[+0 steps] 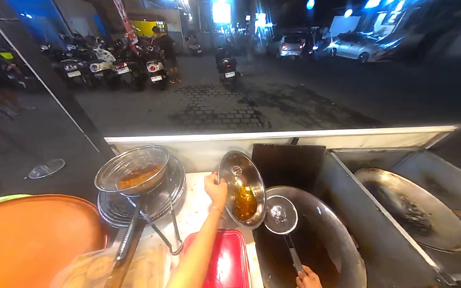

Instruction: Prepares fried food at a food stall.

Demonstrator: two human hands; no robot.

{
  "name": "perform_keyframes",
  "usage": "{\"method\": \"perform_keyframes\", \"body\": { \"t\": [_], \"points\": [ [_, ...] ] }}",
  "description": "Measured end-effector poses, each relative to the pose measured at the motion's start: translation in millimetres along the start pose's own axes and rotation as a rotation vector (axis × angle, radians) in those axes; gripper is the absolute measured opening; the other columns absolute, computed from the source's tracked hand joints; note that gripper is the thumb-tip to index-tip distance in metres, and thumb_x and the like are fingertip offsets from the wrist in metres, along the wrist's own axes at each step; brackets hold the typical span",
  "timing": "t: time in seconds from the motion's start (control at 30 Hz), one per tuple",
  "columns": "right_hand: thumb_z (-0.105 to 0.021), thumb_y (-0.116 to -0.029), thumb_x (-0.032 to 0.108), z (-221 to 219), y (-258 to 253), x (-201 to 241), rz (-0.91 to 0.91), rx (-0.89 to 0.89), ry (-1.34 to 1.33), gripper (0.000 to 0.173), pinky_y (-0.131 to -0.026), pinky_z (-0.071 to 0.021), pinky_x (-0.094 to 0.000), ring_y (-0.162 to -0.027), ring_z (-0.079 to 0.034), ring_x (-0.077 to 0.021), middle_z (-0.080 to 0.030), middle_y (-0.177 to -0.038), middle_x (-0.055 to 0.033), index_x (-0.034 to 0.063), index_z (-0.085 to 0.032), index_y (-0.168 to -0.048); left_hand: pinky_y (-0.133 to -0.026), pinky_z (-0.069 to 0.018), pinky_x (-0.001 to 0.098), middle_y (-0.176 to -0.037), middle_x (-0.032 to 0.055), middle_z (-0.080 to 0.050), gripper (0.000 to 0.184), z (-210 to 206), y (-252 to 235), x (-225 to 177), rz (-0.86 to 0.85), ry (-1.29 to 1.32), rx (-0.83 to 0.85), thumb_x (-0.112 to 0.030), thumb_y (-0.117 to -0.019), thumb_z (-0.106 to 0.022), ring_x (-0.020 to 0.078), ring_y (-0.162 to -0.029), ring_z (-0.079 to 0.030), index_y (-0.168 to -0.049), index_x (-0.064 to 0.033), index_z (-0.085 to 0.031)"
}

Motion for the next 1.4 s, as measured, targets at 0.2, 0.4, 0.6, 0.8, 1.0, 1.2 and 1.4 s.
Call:
{"method": "perform_keyframes", "body": {
  "t": [0.2,0.4,0.6,0.8,1.0,1.2,1.4],
  "points": [
    [-0.033,-0.1081,0.003,-12.4,-3.8,-11.5,-0.058,0.048,-0.085,0.019,-0.039,-0.0278,-0.0203,-0.041,-0.030,-0.0042,-0.033,-0.058,0.0054,0.0052,-0.043,-0.123,-0.091,-0.0524,0.0473,-0.114,0.0178,-0.067,0.009,-19.4,31.4,-30.1,-0.161,0.025,0.119,0.004,-0.0796,-0.070,0.0296,-0.109,-0.063,-0.074,0.0004,-0.063],
    [-0.031,-0.1104,0.007,-9.3,0.0,-8.9,-0.098,0.072,-0.150,0.013,-0.037,-0.0266,-0.0193,-0.041,-0.027,-0.0038,-0.031,-0.059,0.0052,0.0078,-0.043,-0.115,-0.090,-0.0548,0.0430,-0.110,0.0125,-0.068,0.007,-46.4,68.2,-51.5,-0.361,0.025,0.176,0.002,-0.0788,-0.069,0.0253,-0.106,-0.064,-0.074,-0.0019,-0.066],
    [-0.032,-0.1093,0.005,-1.4,-3.3,-6.1,-0.125,0.091,-0.216,0.012,-0.036,-0.0255,-0.0183,-0.039,-0.026,-0.0029,-0.030,-0.058,0.0055,0.0086,-0.043,-0.113,-0.096,-0.0542,0.0416,-0.114,0.0109,-0.071,0.011,-74.1,102.4,-75.1,-0.536,0.012,0.224,0.007,-0.0751,-0.069,0.0250,-0.110,-0.065,-0.080,-0.0024,-0.072],
    [-0.031,-0.1087,0.005,7.9,-4.6,-6.2,-0.166,0.101,-0.284,0.012,-0.035,-0.0237,-0.0176,-0.039,-0.025,-0.0022,-0.029,-0.056,0.0064,0.0110,-0.041,-0.106,-0.097,-0.0526,0.0452,-0.117,0.0136,-0.070,0.013,-100.5,133.5,-98.0,-0.694,0.055,0.318,0.010,-0.0736,-0.066,0.0311,-0.110,-0.064,-0.079,-0.0007,-0.072],
    [-0.030,-0.1095,0.006,25.8,-6.5,-9.9,-0.174,0.112,-0.341,0.014,-0.036,-0.0234,-0.0172,-0.039,-0.025,-0.0018,-0.028,-0.056,0.0069,0.0119,-0.041,-0.105,-0.097,-0.0543,0.0435,-0.116,0.0164,-0.070,0.015,-117.6,167.7,-121.3,-0.850,0.093,0.395,0.014,-0.0720,-0.068,0.0330,-0.111,-0.065,-0.078,0.0012,-0.070],
    [-0.030,-0.1092,0.006,43.6,-6.7,-4.9,-0.154,0.127,-0.385,0.014,-0.035,-0.0226,-0.0171,-0.038,-0.024,-0.0016,-0.028,-0.055,0.0072,0.0114,-0.042,-0.107,-0.102,-0.0529,0.0416,-0.118,0.0151,-0.070,0.017,-135.2,196.4,-133.8,-0.968,0.153,0.474,0.015,-0.0798,-0.063,0.0308,-0.115,-0.065,-0.084,0.0013,-0.073],
    [-0.030,-0.1089,0.005,59.6,-6.0,7.2,-0.106,0.142,-0.363,0.016,-0.035,-0.0224,-0.0175,-0.038,-0.024,-0.0015,-0.026,-0.054,0.0078,0.0093,-0.045,-0.114,-0.103,-0.0525,0.0403,-0.118,0.0131,-0.070,0.018,-138.9,222.7,-151.6,-1.144,0.206,0.506,0.012,-0.0822,-0.060,0.0296,-0.118,-0.064,-0.084,-0.0020,-0.071]
  ]
}}
Point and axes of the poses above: each hand's wrist, its own y-axis away from the middle knuckle, its own z-axis out of the back of the hand, x = y × z, the point moved 7 cm from there along -y, towards the middle knuckle
